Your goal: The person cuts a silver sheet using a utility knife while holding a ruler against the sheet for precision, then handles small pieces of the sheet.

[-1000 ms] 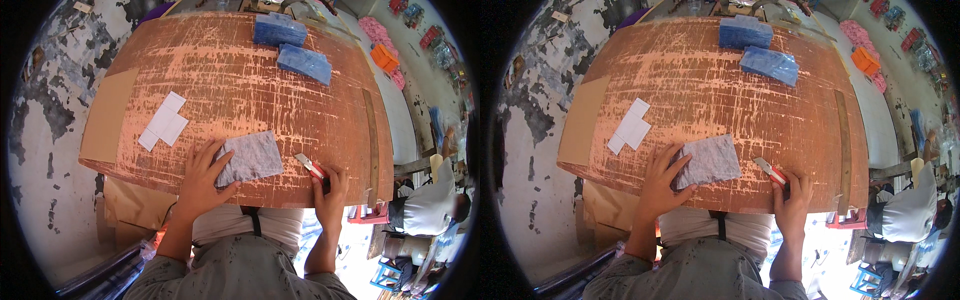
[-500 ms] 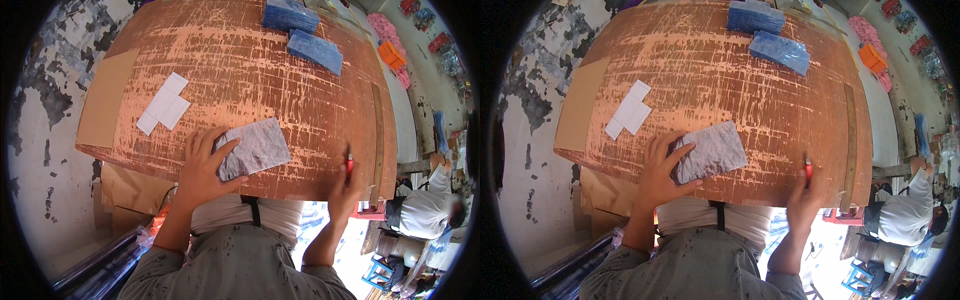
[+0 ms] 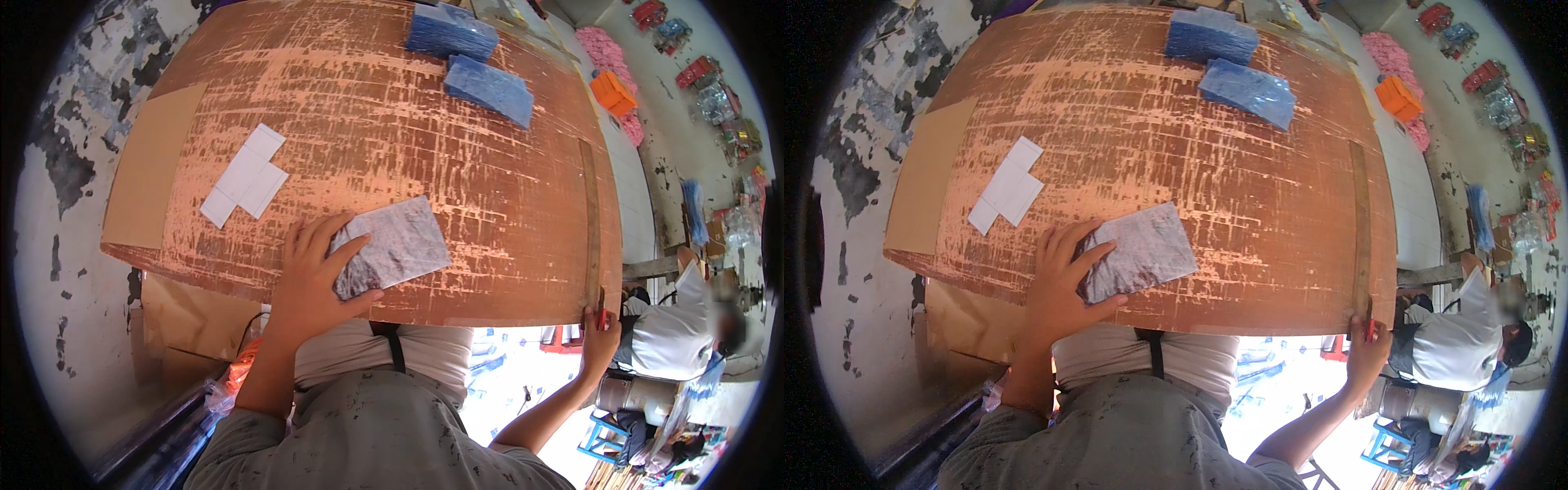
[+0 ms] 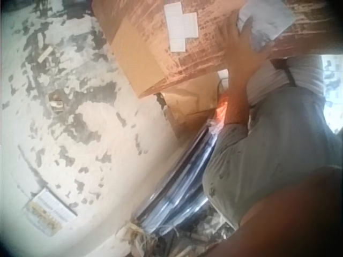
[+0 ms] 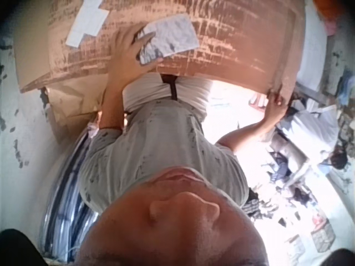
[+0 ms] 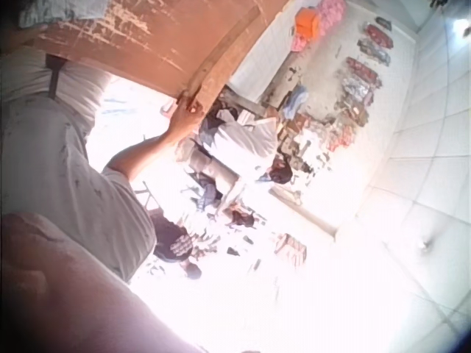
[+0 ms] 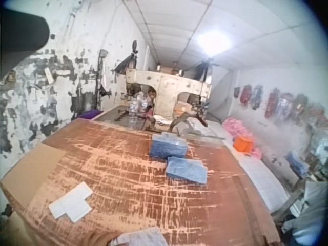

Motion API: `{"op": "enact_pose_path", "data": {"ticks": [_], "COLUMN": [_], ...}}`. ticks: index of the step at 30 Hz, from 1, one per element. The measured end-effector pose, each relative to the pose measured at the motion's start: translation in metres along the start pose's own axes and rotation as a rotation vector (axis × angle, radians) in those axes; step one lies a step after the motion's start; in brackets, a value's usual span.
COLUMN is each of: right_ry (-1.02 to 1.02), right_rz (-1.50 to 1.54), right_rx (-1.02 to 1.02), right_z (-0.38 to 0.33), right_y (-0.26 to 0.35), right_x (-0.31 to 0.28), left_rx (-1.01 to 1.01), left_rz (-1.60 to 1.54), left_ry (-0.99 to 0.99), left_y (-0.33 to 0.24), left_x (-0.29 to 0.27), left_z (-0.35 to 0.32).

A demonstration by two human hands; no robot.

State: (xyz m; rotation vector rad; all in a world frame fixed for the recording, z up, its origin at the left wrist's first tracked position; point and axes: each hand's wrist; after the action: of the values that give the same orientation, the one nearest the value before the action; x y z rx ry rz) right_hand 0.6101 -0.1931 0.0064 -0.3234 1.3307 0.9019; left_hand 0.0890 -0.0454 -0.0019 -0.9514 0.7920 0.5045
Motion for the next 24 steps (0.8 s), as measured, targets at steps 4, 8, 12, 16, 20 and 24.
{"op": "enact_pose_path", "data": {"ticks": [4, 8, 12, 16, 20, 24], "right_ry": [0.004, 0.005, 0.179, 0.412, 0.632, 0.572], "right_rz": [0.176, 0.309, 0.828, 1.372, 1.401, 1.266], "right_rx": [0.038, -0.017, 0.144, 0.336, 0.152, 0.059], "right_z": [-0.007, -0.007, -0.01, -0.018, -0.018, -0.022], "right_y": [-0.016, -0.046, -0.056, -0.038, -0.02, 0.006], "right_x": [0.006, 0.011, 0.006, -0.011, -0.012, -0.019], "left_rx": [0.009, 0.021, 0.023, 0.007, 0.014, 0.011], "left_rz": [0.027, 0.044, 0.031, 0.036, 0.036, 0.031], "left_ry": [0.008, 0.006, -0.007, -0.007, -0.003, -0.011], "left_y": [0.001, 0.002, 0.001, -0.001, 0.0, 0.001], "left_x": [0.0, 0.003, 0.004, 0.002, 0.001, 0.004], "left_z": [0.0, 0.0, 0.0, -0.001, 0.0, -0.001]}}
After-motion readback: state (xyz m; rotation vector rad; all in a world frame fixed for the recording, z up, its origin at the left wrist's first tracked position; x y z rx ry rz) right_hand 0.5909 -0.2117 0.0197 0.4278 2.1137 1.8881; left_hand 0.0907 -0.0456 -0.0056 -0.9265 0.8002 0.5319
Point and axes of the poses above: each hand's wrist, its own z-axis towards the middle knuckle, its own x-axis out of the palm, y = z × x
